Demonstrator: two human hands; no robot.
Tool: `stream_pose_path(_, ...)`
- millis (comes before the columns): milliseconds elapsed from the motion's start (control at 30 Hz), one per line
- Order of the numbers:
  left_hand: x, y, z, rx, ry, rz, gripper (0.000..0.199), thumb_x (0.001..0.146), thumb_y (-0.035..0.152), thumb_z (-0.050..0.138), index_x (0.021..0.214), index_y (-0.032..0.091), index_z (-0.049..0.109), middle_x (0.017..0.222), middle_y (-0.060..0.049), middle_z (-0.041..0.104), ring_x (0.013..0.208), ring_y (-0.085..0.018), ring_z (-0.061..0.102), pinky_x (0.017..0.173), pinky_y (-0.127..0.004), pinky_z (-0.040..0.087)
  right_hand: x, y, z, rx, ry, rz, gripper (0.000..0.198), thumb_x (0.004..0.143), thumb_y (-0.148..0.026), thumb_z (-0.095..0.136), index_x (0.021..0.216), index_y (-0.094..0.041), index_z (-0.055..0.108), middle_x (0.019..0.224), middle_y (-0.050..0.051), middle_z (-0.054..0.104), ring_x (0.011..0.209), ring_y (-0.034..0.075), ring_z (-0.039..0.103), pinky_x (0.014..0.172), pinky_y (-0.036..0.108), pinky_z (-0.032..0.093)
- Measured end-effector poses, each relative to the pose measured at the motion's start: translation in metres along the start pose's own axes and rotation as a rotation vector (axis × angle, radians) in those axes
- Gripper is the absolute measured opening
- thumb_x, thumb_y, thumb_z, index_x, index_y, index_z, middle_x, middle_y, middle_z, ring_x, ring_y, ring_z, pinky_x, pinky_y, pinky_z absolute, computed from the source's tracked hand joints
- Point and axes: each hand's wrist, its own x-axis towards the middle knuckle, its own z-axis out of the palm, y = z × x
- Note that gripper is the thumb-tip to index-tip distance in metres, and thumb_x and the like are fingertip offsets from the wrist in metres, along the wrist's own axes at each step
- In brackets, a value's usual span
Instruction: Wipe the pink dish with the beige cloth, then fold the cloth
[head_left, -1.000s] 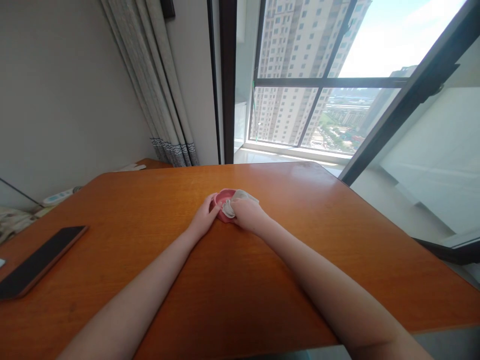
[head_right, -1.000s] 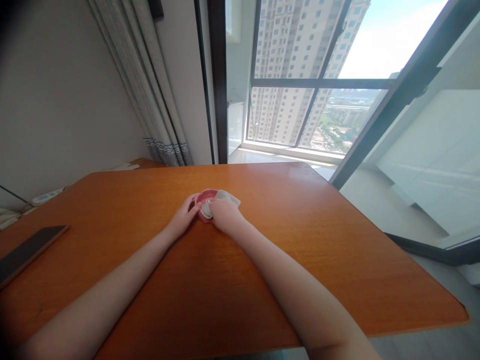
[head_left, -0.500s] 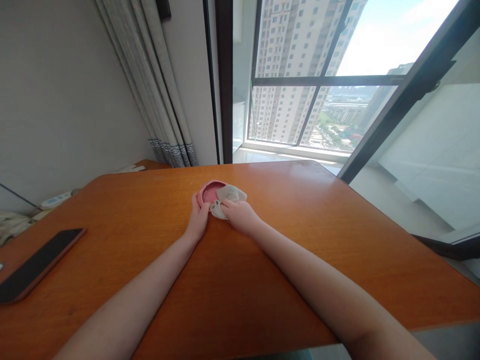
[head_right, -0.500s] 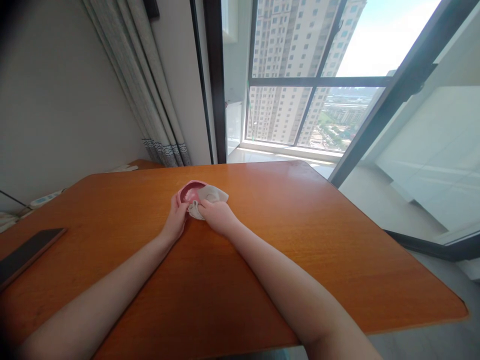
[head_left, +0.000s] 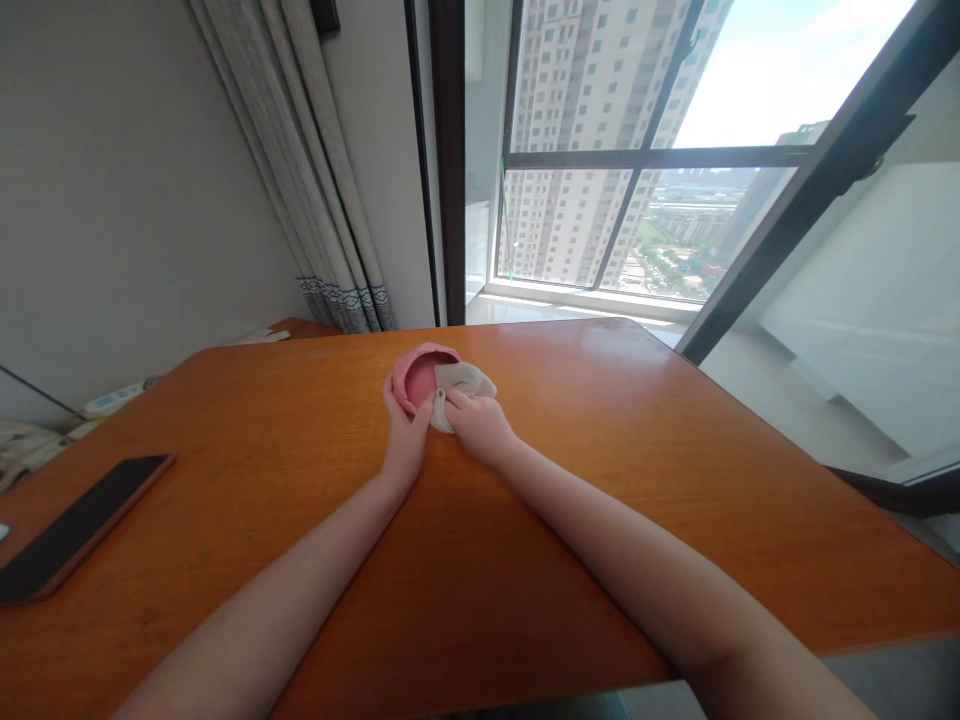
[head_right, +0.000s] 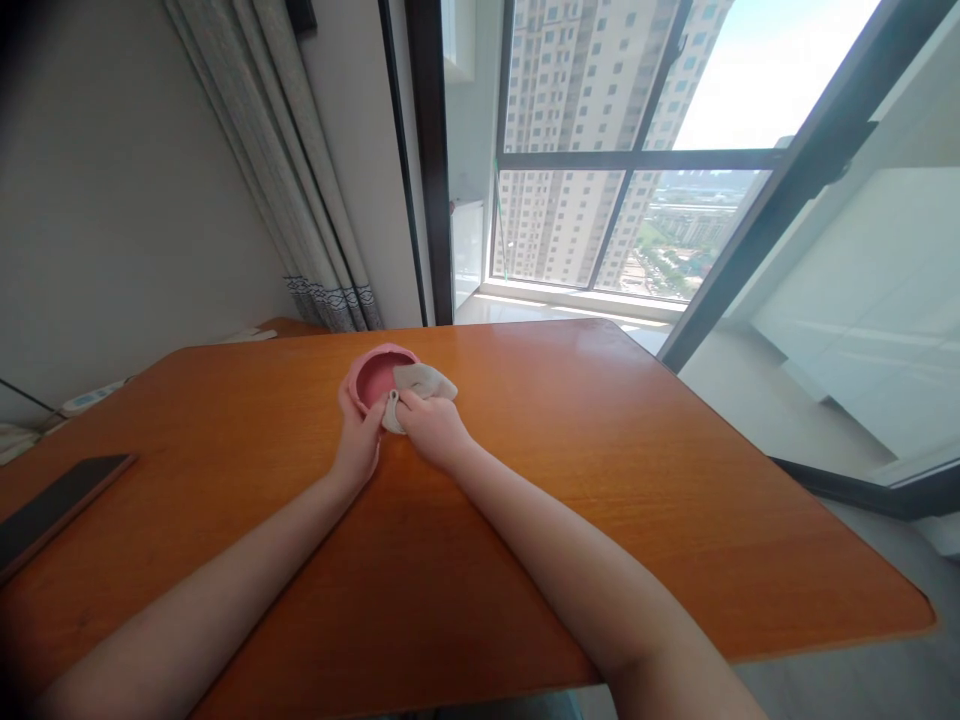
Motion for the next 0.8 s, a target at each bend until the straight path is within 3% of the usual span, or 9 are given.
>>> stream_pose_path(167, 0.002, -0.005, -0.003, 0.015, 0.036, -0.062, 0.054, 0.079, 0.024, 0.049, 0.13, 0.023, 0.03, 0.133, -0.009, 0.043, 0.121, -0.02, 0.046, 0.104, -0.037, 0.037, 0.0, 0.006, 0.003, 0.038, -0.027, -0.085, 0.032, 0.091, -0.015, 0.034, 0.108, -0.018, 0.061, 0.096, 0.009, 0.061, 0.068, 0.013, 0.054, 0.054, 0.026, 0.034)
stream_pose_path(367, 0.014, 0.002, -0.014, 0.157, -0.082, 0.01, 0.052, 0.072, 0.016, 0.051, 0.124, 0.021, 0.044, 0.131, -0.006, 0.048, 0.124, -0.022, 0.043, 0.11, -0.036, 0.03, -0.004, 0.028, 0.001, 0.003, -0.075, -0.085, 0.03, 0.094, -0.018, 0.033, 0.106, -0.018, 0.061, 0.103, 0.008, 0.061, 0.072, 0.013, 0.056, 0.055, 0.026, 0.033)
stream_pose_path(467, 0.009, -0.004, -0.009, 0.102, -0.038, -0.056, 0.054, 0.077, 0.023, 0.052, 0.129, 0.024, 0.039, 0.136, -0.006, 0.044, 0.126, -0.021, 0.042, 0.108, -0.037, 0.033, -0.003, 0.018, -0.003, -0.025, -0.108, -0.064, 0.03, 0.092, -0.017, 0.034, 0.103, -0.018, 0.062, 0.097, 0.008, 0.062, 0.069, 0.014, 0.056, 0.052, 0.026, 0.031)
stream_pose_path(567, 0.005, -0.012, -0.002, 0.0, -0.028, -0.093, 0.062, 0.08, 0.026, 0.051, 0.137, 0.031, 0.026, 0.141, -0.005, 0.039, 0.127, -0.019, 0.043, 0.104, -0.035, 0.038, -0.001, 0.005, -0.005, -0.036, -0.092, -0.029, 0.034, 0.092, -0.016, 0.032, 0.112, -0.016, 0.059, 0.095, 0.009, 0.062, 0.067, 0.015, 0.055, 0.051, 0.027, 0.032)
stream_pose_path(667, 0.006, -0.012, -0.003, -0.024, -0.036, -0.052, 0.064, 0.078, 0.022, 0.05, 0.137, 0.031, 0.026, 0.142, -0.004, 0.038, 0.129, -0.02, 0.04, 0.105, -0.037, 0.037, 0.0, 0.004, -0.005, -0.028, -0.063, -0.062, 0.037, 0.093, -0.016, 0.029, 0.117, -0.017, 0.057, 0.097, 0.009, 0.062, 0.069, 0.015, 0.055, 0.052, 0.027, 0.032)
stream_pose_path(800, 0.013, 0.002, -0.013, 0.08, -0.061, 0.045, 0.068, 0.071, 0.014, 0.052, 0.135, 0.026, 0.033, 0.141, -0.005, 0.038, 0.131, -0.022, 0.036, 0.111, -0.039, 0.028, -0.002, 0.02, -0.002, -0.027, -0.047, -0.092, 0.036, 0.095, -0.019, 0.027, 0.107, -0.019, 0.061, 0.102, 0.008, 0.062, 0.072, 0.013, 0.054, 0.054, 0.025, 0.031)
